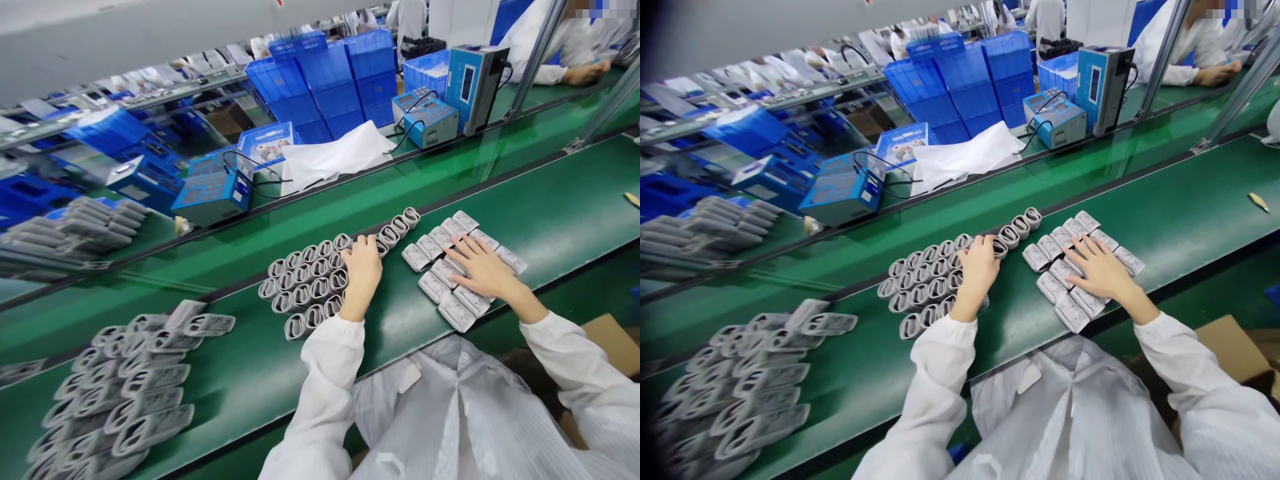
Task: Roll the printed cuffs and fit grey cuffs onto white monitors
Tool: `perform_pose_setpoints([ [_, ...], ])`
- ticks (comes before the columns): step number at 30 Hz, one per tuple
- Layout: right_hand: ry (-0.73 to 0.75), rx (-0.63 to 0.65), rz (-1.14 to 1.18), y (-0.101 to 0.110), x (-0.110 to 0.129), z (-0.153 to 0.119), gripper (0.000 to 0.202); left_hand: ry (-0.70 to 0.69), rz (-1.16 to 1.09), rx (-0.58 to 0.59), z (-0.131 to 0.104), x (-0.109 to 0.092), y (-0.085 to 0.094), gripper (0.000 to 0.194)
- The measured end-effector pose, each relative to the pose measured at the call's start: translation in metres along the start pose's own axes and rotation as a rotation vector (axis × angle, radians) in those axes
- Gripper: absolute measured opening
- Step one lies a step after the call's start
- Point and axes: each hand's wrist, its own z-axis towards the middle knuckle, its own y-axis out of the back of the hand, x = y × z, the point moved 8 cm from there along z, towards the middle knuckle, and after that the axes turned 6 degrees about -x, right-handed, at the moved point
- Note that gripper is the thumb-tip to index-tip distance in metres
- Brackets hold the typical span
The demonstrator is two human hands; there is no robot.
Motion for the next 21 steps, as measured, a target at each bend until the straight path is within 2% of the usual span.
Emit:
perform_pose_setpoints([
  [3, -0.007, 0.001, 0.0, 0.001, 0.0, 0.0, 0.079, -0.014, -0.122, -0.048, 0.016, -0.025, -0.002, 0.06],
  [5, -0.012, 0.012, -0.009, 0.002, 0.001, -0.001, 0.079, -0.11, -0.25, 0.005, 0.026, -0.047, -0.013, 0.065],
  [8, -0.031, 0.025, -0.017, 0.004, 0.003, -0.003, 0.078, -0.283, -0.371, 0.15, 0.033, -0.074, -0.03, 0.063],
  [10, -0.046, 0.029, -0.029, 0.005, 0.007, -0.005, 0.078, -0.336, -0.423, 0.198, 0.033, -0.08, -0.03, 0.056],
  [11, -0.058, 0.03, -0.037, 0.006, 0.009, -0.007, 0.077, -0.345, -0.456, 0.185, 0.032, -0.079, -0.023, 0.052],
  [13, -0.093, 0.032, -0.054, 0.006, 0.013, -0.009, 0.076, -0.335, -0.644, 0.061, 0.027, -0.073, 0.007, 0.046],
  [16, -0.154, 0.039, -0.069, 0.005, 0.016, -0.009, 0.075, -0.299, -1.204, -0.218, 0.008, -0.052, 0.076, 0.036],
  [17, -0.169, 0.041, -0.073, 0.005, 0.017, -0.008, 0.075, -0.305, -1.372, -0.277, -0.003, -0.045, 0.097, 0.033],
  [19, -0.191, 0.044, -0.085, 0.005, 0.019, -0.005, 0.075, -0.38, -1.585, -0.379, -0.027, -0.037, 0.137, 0.03],
  [21, -0.21, 0.044, -0.099, 0.004, 0.023, 0.0, 0.075, -0.489, -1.689, -0.487, -0.054, -0.033, 0.173, 0.032],
])
